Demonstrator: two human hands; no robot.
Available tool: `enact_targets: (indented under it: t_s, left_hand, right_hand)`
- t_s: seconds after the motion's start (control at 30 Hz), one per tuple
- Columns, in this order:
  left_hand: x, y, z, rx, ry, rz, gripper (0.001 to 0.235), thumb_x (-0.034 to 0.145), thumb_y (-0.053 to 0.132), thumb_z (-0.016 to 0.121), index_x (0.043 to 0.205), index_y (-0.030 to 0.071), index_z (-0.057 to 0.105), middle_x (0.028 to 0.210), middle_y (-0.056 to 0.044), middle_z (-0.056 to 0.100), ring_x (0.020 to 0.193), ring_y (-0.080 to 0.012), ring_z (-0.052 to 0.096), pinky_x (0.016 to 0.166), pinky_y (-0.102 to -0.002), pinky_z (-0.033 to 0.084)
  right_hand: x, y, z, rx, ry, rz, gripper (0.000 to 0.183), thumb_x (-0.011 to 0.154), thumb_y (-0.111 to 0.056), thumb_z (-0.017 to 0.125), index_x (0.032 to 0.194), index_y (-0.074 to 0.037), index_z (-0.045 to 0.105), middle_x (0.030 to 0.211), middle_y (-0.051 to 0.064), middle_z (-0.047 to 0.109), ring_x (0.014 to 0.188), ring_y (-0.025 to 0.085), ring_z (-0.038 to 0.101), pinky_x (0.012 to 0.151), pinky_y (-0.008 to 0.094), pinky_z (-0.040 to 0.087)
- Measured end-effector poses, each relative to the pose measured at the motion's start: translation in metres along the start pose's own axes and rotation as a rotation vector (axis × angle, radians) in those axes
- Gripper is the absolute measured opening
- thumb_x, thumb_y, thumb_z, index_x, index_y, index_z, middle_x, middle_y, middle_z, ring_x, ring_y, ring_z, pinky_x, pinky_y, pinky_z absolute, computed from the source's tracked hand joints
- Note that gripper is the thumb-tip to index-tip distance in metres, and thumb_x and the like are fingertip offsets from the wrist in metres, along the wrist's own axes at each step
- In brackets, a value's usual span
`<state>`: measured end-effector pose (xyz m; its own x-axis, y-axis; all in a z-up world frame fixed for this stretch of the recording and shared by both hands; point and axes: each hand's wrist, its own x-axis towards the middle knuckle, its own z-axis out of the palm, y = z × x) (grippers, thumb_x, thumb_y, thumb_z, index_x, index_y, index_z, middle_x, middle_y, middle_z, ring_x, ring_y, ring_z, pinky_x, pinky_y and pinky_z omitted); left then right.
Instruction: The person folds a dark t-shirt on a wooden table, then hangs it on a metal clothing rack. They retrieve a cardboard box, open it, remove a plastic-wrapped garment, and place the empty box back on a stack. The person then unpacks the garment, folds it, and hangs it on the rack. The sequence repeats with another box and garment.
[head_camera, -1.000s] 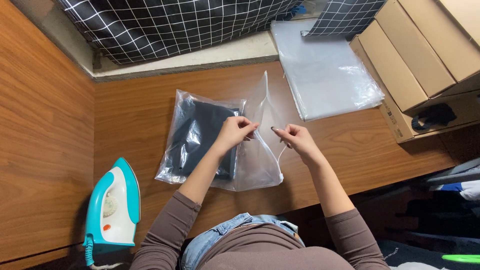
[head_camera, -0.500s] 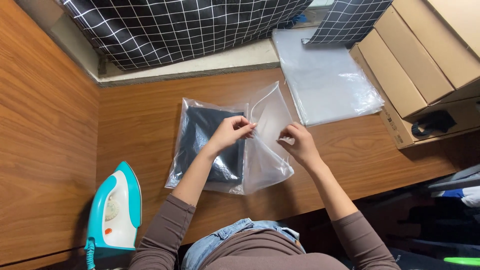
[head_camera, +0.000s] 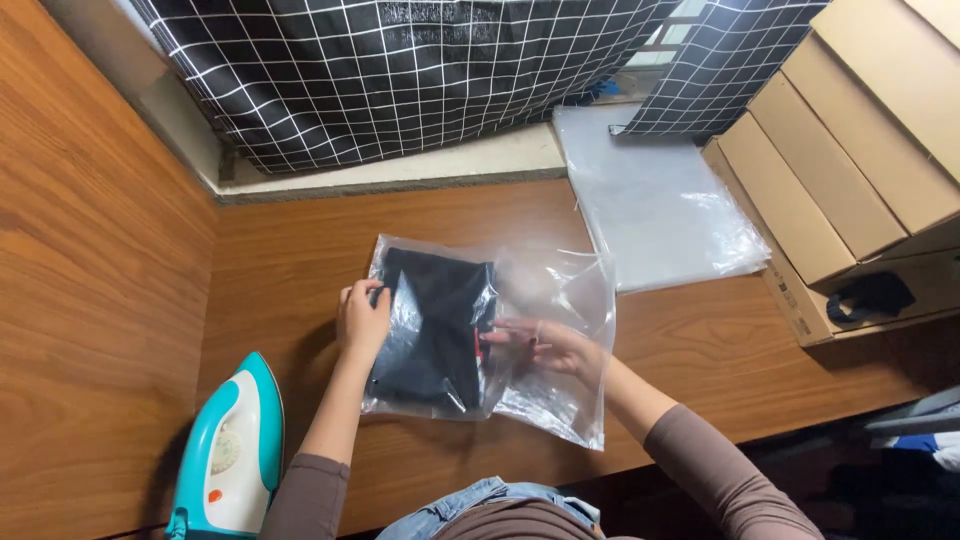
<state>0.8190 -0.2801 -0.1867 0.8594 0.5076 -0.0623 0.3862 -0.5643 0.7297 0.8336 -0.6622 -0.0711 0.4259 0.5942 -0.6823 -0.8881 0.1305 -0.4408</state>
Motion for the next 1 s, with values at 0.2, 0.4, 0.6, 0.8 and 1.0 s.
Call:
enact_targets:
  t_s: [0.2, 0.4, 0.6, 0.8, 1.0]
  left_hand:
    - [0.000, -0.044, 0.001, 0.227, -0.055, -0.185, 0.062, 0.112, 0.062, 0.066, 0.160, 0.022, 0.062, 0.160, -0.010, 0.057, 0.147, -0.0389, 0.064, 0.115, -0.059, 0.058]
    - [0.003, -0.039, -0.003, 0.018, -0.123, -0.280, 0.064, 0.114, 0.064, 0.063, 0.152, 0.014, 0.073, 0.145, -0.012, 0.076, 0.143, -0.0383, 0.072, 0.111, -0.056, 0.061]
    - [-0.005, -0.036, -0.005, -0.110, -0.177, -0.288, 0.066, 0.116, 0.068, 0.059, 0.139, 0.011, 0.084, 0.138, -0.014, 0.085, 0.138, -0.0400, 0.076, 0.109, -0.053, 0.063]
    - [-0.001, -0.063, 0.011, -0.136, -0.085, -0.291, 0.045, 0.111, 0.059, 0.072, 0.127, 0.018, 0.086, 0.115, -0.004, 0.088, 0.120, -0.0317, 0.083, 0.099, -0.048, 0.065]
    - [-0.043, 0.000, -0.023, -0.181, -0.033, -0.197, 0.033, 0.121, 0.046, 0.063, 0.118, 0.017, 0.079, 0.103, -0.004, 0.088, 0.105, -0.0301, 0.083, 0.089, -0.046, 0.064]
  right_hand:
    - [0.073, 0.026, -0.009, -0.591, 0.366, -0.392, 0.085, 0.081, -0.026, 0.113, 0.146, 0.001, 0.066, 0.132, 0.027, 0.080, 0.109, 0.034, 0.086, 0.085, 0.045, 0.079]
    - [0.148, 0.028, -0.048, -0.230, 0.332, -0.221, 0.084, 0.086, -0.014, 0.109, 0.151, 0.014, 0.064, 0.131, 0.030, 0.075, 0.102, 0.034, 0.086, 0.088, 0.041, 0.078]
    - [0.117, 0.035, 0.012, -0.383, 0.302, -0.219, 0.081, 0.080, -0.018, 0.114, 0.148, 0.005, 0.076, 0.137, 0.029, 0.081, 0.129, 0.039, 0.082, 0.102, 0.054, 0.070]
    - [0.071, 0.032, 0.036, -0.273, 0.260, -0.336, 0.094, 0.084, -0.013, 0.106, 0.167, -0.003, 0.060, 0.156, 0.031, 0.073, 0.146, 0.049, 0.069, 0.116, 0.066, 0.061]
    - [0.045, 0.013, -0.045, -0.092, 0.409, -0.398, 0.075, 0.092, -0.018, 0.096, 0.160, -0.006, 0.066, 0.148, 0.031, 0.075, 0.141, 0.051, 0.072, 0.118, 0.071, 0.057]
